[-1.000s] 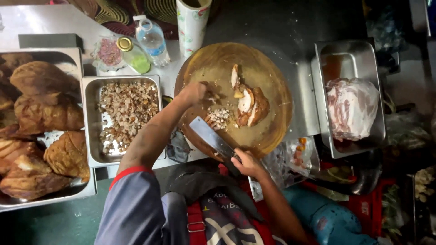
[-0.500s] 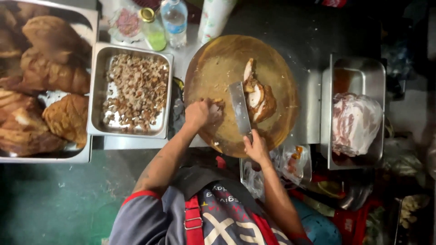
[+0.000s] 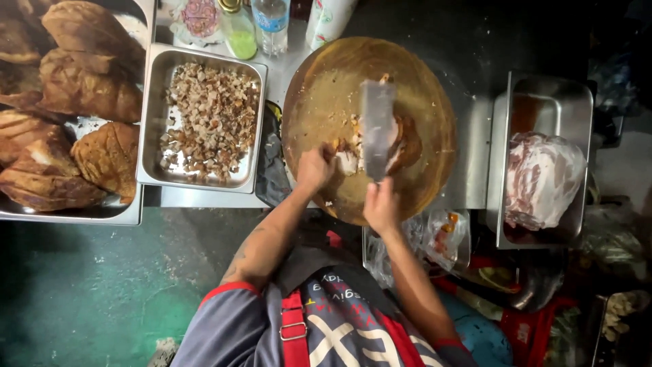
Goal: Chopping roasted meat into small pieces using a cleaver on a wooden chopping board.
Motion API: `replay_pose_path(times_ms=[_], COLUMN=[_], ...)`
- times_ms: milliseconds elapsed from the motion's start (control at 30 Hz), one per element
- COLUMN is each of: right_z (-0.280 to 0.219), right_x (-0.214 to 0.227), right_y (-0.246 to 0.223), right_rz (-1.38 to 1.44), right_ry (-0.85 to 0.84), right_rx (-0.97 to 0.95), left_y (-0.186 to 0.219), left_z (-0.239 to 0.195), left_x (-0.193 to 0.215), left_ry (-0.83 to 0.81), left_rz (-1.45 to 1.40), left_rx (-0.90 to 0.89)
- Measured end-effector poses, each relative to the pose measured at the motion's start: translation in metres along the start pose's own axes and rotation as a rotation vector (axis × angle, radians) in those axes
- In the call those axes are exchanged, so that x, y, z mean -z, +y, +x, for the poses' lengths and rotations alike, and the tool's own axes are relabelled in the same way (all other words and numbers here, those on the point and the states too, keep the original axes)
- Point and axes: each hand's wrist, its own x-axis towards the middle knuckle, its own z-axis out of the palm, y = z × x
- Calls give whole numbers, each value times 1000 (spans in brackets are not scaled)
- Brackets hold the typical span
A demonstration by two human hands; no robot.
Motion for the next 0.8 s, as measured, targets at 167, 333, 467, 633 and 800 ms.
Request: replay_pose_path(times_ms=[167,333,467,633,800], right_z=[11,10,9,18,11], right_x=[-8,7,-10,23,1], right_y=[1,-12,-27,-34,-39], right_rz=[122,48,-78,20,-3], right_ry=[-312,-188,-256,-216,-88], right_rx=[-68,-60,-37,-10,-64], left_y=[7,-3,2,0,9], left_z=[-3,1,-1,0,-10], left_x=[7,3,10,11,30], left_ry=[-84,-18,-44,-68,-23], left_rz=[-16,-61,-19,16,61], left_rx=[122,-8,-28,-12,-8])
